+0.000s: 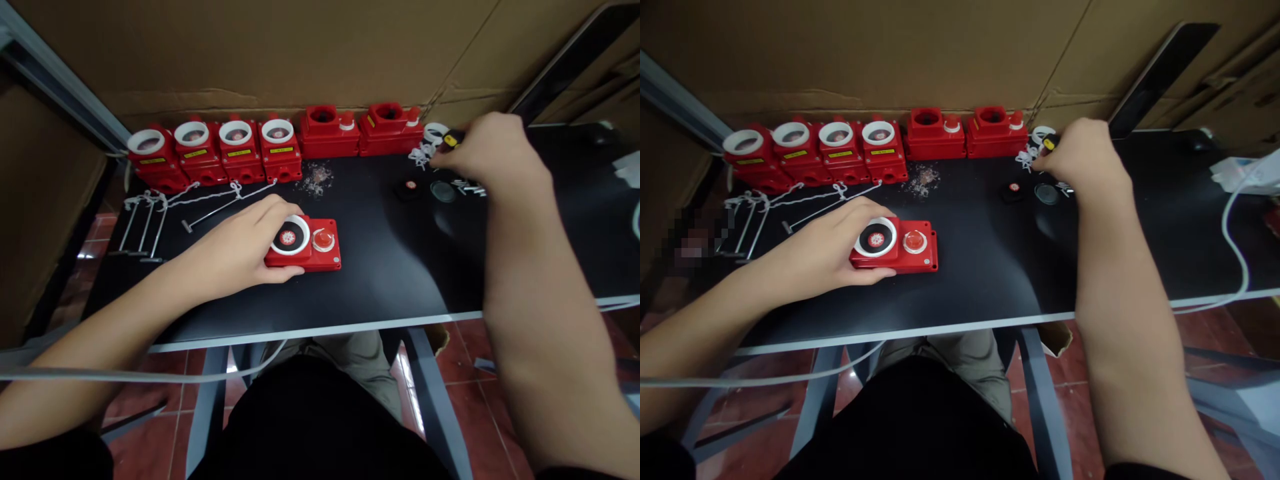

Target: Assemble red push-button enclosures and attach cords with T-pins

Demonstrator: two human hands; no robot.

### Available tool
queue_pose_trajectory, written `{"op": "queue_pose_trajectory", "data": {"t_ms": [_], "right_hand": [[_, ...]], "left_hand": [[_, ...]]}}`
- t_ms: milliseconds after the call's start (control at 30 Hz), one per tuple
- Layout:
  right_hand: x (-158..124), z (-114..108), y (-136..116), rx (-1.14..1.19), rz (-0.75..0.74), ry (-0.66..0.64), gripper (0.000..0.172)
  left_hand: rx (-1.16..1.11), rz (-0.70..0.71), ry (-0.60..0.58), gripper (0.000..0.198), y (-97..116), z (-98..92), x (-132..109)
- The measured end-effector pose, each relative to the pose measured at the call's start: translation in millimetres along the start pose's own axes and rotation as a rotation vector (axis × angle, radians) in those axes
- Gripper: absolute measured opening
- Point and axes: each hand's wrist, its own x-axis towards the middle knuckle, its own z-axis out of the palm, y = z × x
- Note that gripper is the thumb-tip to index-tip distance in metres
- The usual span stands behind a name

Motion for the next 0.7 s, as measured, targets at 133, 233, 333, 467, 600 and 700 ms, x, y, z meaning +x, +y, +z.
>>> {"op": "queue_pose_trajectory", "data": {"t_ms": [133,233,333,467,600,700], "right_hand": [[-20,-19,-16,0.291,0.048,-0.033,0.028],[-37,-24,-34,0.579,-0.076,-0.012,0.018],[-54,-23,-51,0.785,-0.288,-0.04,0.014],[-73,-19,-66,0.866,-0.623,-0.105,0.002],[-80,-14,-73,0.925,-0.8,-0.17,0.005],[-79,-10,-73,0.902,-0.901,-0.245,0.007]], "left_hand": [[-0.023,-0.001,0.0,0.066,-1,0.8,1],[-0.035,0.001,-0.016,0.065,-2,-1.1,1],[-0.055,0.019,-0.024,0.059,-2,-5.0,1],[-0.068,0.028,-0.023,0.056,-2,-8.8,0],[-0.069,0.026,-0.018,0.061,-4,-8.7,0],[-0.073,0.031,-0.01,0.062,-5,-8.0,0]]}}
